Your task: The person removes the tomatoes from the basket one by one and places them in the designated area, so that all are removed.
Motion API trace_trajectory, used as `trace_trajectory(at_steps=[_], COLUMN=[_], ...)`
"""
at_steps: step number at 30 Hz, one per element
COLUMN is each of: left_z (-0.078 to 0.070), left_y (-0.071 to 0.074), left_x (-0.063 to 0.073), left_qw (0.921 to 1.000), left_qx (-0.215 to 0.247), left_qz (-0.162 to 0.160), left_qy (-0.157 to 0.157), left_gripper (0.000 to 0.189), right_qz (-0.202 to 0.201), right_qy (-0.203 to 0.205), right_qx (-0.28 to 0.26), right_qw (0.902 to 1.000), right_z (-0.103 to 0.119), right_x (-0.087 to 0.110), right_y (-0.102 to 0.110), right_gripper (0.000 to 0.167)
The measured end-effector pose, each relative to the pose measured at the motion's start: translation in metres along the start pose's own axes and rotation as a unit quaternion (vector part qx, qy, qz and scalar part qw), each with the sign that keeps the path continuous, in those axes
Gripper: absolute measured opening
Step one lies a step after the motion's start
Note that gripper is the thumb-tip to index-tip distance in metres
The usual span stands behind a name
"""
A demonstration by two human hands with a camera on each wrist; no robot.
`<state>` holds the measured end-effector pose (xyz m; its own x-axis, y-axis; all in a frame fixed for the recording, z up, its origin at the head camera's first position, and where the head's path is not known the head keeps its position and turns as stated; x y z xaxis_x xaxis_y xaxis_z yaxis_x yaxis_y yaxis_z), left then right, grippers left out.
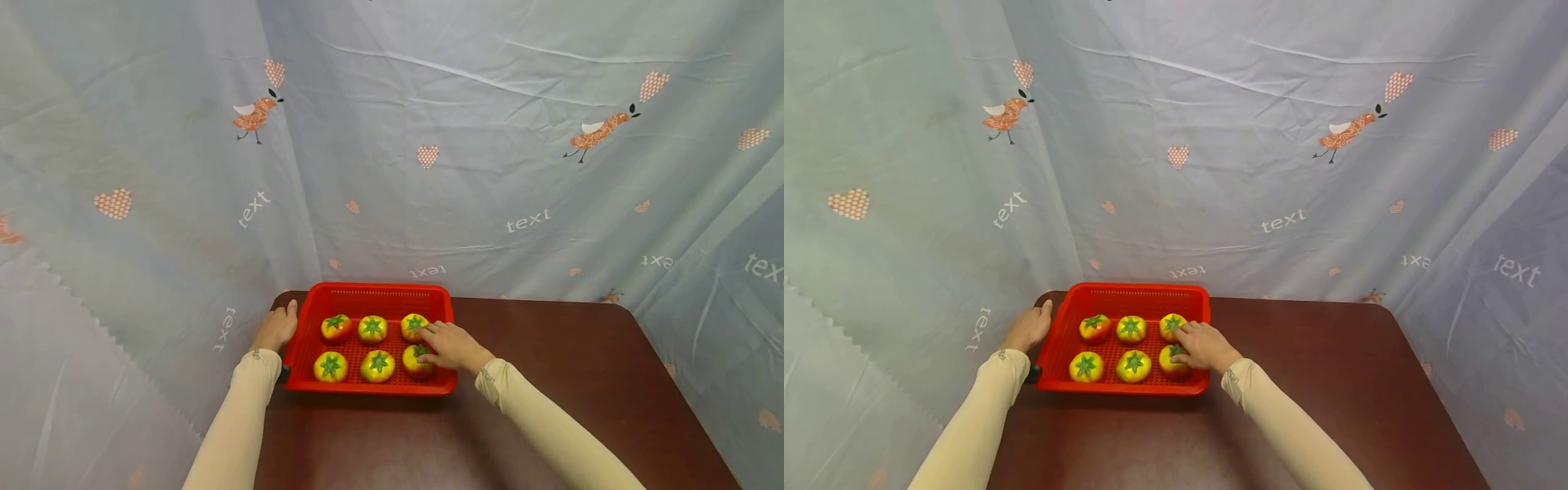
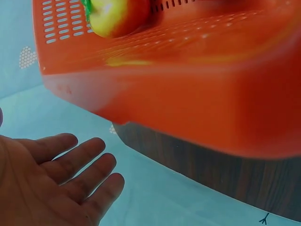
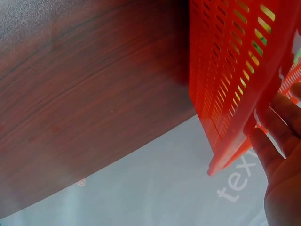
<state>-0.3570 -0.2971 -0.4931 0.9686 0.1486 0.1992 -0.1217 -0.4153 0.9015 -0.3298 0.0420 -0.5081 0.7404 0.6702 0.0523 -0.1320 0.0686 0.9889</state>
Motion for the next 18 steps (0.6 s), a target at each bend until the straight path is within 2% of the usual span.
trace_trajectory(at_steps=[7, 18], left_z=[0.002, -0.001], left_y=[-0.009, -0.016], left_x=[-0.001, 0.002], left_qw=[0.9995, 0.9981], left_qx=[0.002, 0.019], left_qz=[0.031, 0.058], left_qy=[0.007, -0.006], left_gripper=[0.083, 0.072], right_qz=[0.000, 0.021], right_qy=[0.012, 0.015], right_qx=[0.012, -0.005], right_qw=[0.9999, 0.9997], right_z=[0.003, 0.005], right_x=[0.000, 0.001], right_y=[-0.005, -0.019], right_gripper=[0.062, 0.079])
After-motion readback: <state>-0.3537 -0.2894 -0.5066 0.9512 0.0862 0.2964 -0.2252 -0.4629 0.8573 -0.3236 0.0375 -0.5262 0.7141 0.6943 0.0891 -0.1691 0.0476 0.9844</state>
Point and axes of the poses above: each hand's wrist, its own x-axis away from the middle knuckle, its own y-axis out of the back of the hand, z = x × y, the point moved 8 cm from there along -x, towards the middle knuckle, and after that the axes turned 3 degrees about -x, right-handed, at the moved point
